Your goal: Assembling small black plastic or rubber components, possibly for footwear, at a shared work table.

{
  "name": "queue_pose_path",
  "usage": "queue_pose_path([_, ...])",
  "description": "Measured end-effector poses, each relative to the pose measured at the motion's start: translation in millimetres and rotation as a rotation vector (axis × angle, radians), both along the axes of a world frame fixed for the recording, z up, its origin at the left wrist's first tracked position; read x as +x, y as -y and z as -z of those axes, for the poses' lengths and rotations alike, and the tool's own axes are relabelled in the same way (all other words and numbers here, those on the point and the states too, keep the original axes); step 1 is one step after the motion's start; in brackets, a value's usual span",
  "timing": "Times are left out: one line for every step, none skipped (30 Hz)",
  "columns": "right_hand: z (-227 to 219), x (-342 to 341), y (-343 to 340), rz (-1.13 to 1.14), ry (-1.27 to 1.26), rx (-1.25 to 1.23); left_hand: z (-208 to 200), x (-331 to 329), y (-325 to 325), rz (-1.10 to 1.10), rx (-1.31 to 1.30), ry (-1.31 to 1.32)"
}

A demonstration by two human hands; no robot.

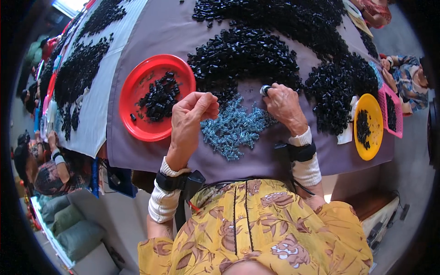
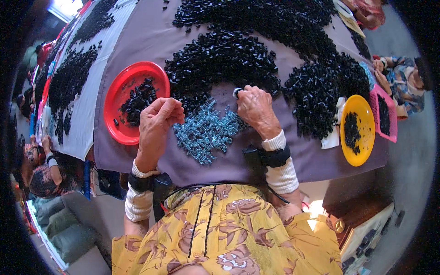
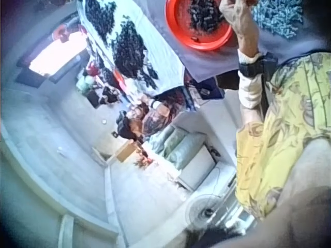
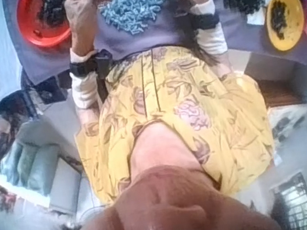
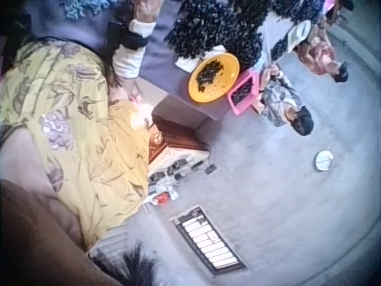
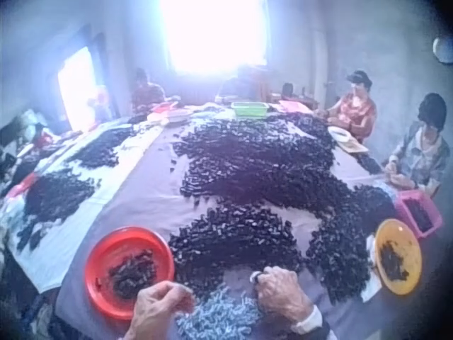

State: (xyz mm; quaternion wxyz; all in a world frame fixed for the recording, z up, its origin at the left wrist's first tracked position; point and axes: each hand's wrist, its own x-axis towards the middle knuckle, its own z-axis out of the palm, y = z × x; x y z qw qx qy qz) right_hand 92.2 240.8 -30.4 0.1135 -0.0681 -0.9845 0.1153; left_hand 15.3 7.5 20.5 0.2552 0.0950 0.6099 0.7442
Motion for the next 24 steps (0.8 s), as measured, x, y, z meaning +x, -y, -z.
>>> queue_pose_path([3,1,-1,-0.011,-0.016,0.023,-1,0,2,0.0,0.012,0.005])
queue_pose_path([3,1,0,-0.024,-0.021,0.032,0,0,4,-0.014,0.021,-0.001])
queue_pose_path([4,2,1,-0.011,-0.003,0.023,5,1,8,-0.028,0.014,0.008])
queue_pose_path([4,3,1,0.004,0.016,0.014,8,1,8,-0.04,0.007,0.018])
queue_pose_path([1,3,-1,-0.028,-0.032,-0.04,9,1,7,-0.047,0.013,0.013])
queue_pose_path([-1,4,-3,-0.033,-0.033,-0.038,10,2,6,-0.041,0.009,0.023])
queue_pose_path([-2,5,-6,0.009,-0.046,-0.13,11,3,3,-0.032,0.003,0.033])
queue_pose_path([-3,7,-9,0.054,-0.059,-0.223,14,4,0,-0.032,0.003,0.032])
queue_pose_path([-4,9,-13,0.052,-0.064,-0.227,15,2,-1,-0.014,-0.013,0.034])
queue_pose_path([-5,11,-18,0.098,-0.074,-0.236,17,1,-4,0.005,-0.029,0.036])
queue_pose_path([-5,11,-21,0.144,-0.084,-0.245,18,1,-7,0.005,-0.037,0.053])
queue_pose_path([-4,10,-24,0.153,-0.086,-0.247,19,0,-11,0.013,-0.039,0.052])
queue_pose_path([-1,8,-27,0.143,-0.093,-0.205,20,-1,-14,0.028,-0.031,0.061])
queue_pose_path([1,6,-28,0.132,-0.099,-0.163,22,-3,-17,0.042,-0.023,0.072])
queue_pose_path([-4,2,-23,0.139,-0.028,-0.118,24,-3,-20,0.041,-0.026,0.066])
queue_pose_path([-3,-4,-19,0.14,-0.023,-0.12,25,-3,-23,0.042,-0.027,0.071])
queue_pose_path([-2,-12,-15,0.134,0.024,-0.084,27,-4,-25,0.046,-0.031,0.086])
queue_pose_path([-3,-18,-13,0.125,0.07,-0.047,28,-4,-26,0.047,-0.034,0.1])
queue_pose_path([-4,-22,-12,0.055,0.02,-0.106,30,-5,-27,0.053,-0.045,0.103])
queue_pose_path([-3,-25,-15,0.05,0.027,-0.106,30,-6,-27,0.048,-0.045,0.109])
queue_pose_path([-3,-28,-19,0.019,-0.036,-0.248,31,-7,-26,0.048,-0.042,0.114])
queue_pose_path([-3,-30,-20,-0.011,-0.097,-0.39,32,-8,-25,0.048,-0.039,0.12])
queue_pose_path([-7,-28,-22,0.03,-0.184,-0.428,32,-10,-24,0.044,-0.037,0.129])
queue_pose_path([-11,-27,-27,0.066,-0.155,-0.41,33,-13,-23,0.033,-0.044,0.126])
